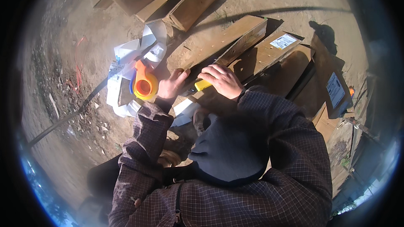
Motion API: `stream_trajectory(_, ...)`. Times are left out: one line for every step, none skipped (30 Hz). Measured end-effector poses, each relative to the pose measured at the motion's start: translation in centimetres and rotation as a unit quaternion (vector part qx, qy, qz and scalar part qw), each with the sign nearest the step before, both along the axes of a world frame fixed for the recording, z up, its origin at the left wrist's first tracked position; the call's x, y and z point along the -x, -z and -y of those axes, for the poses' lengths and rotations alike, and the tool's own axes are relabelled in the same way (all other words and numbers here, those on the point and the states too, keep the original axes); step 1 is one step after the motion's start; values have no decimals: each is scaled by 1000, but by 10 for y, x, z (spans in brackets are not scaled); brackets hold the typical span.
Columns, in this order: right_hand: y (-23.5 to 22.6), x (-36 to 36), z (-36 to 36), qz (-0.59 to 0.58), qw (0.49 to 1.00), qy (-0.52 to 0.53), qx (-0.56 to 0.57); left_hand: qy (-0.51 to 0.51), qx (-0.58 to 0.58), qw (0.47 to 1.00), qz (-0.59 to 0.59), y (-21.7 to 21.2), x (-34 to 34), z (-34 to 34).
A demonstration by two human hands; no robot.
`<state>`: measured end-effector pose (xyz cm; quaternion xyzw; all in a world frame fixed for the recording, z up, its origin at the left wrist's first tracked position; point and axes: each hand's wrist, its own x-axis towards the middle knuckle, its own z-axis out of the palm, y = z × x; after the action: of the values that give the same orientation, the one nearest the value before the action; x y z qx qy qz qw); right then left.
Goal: The person sits on the ground and assembles cardboard pieces by cutting them with a utility knife and securing them with tape. The person handles cardboard, tape, and a utility knife to create a structured assembly.
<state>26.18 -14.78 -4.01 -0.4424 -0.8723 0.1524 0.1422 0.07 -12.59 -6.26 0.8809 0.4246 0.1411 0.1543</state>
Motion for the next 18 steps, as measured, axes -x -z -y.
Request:
stream_trajectory(1,4,5,-3,1000,-6,-6,-2,-8,1000,13,-2,4,8)
stream_trajectory(1,7,10,-4,1000,-12,0,-2,2,1000,12,-3,7,16)
stream_trajectory(4,10,19,15,1000,-19,-6,16,-15,1000,-6,-3,13,20)
stream_trajectory(2,16,28,6,1000,-21,-2,11,-14,1000,-21,-4,22,25)
stream_trajectory(-1,19,39,-3,1000,-24,2,6,-13,999,-36,-4,30,28)
stream_trajectory(3,17,53,-14,999,-30,0,7,-11,999,-29,-10,36,27)
stream_trajectory(20,10,69,-32,999,-24,23,7,-13,1000,-17,-13,33,21)
stream_trajectory(29,10,82,24,997,-35,70,4,-16,1000,-12,-16,36,24)
stream_trajectory(69,-10,103,27,998,-18,59,-9,19,999,30,-13,21,25)
stream_trajectory(78,2,113,-8,994,43,100,-23,55,998,13,-20,24,34)
stream_trajectory(76,4,109,-4,998,19,66,-35,87,996,6,-26,20,38)
stream_trajectory(66,8,102,-2,999,-7,31,-32,44,996,69,-24,21,40)
stream_trajectory(54,15,92,-2,999,-32,-3,-25,0,991,129,-20,27,43)
stream_trajectory(27,25,78,-73,996,-45,9,30,3,987,161,-32,35,38)
stream_trajectory(17,27,67,-104,994,-45,-4,13,40,981,187,-37,39,37)
stream_trajectory(11,29,58,-134,990,-44,-17,-46,16,980,194,-41,47,26)
stream_trajectory(5,31,48,-164,985,-43,-29,-106,-7,974,200,-42,59,12)
stream_trajectory(-15,45,33,-188,982,5,-10,-231,7,946,229,-37,77,-1)
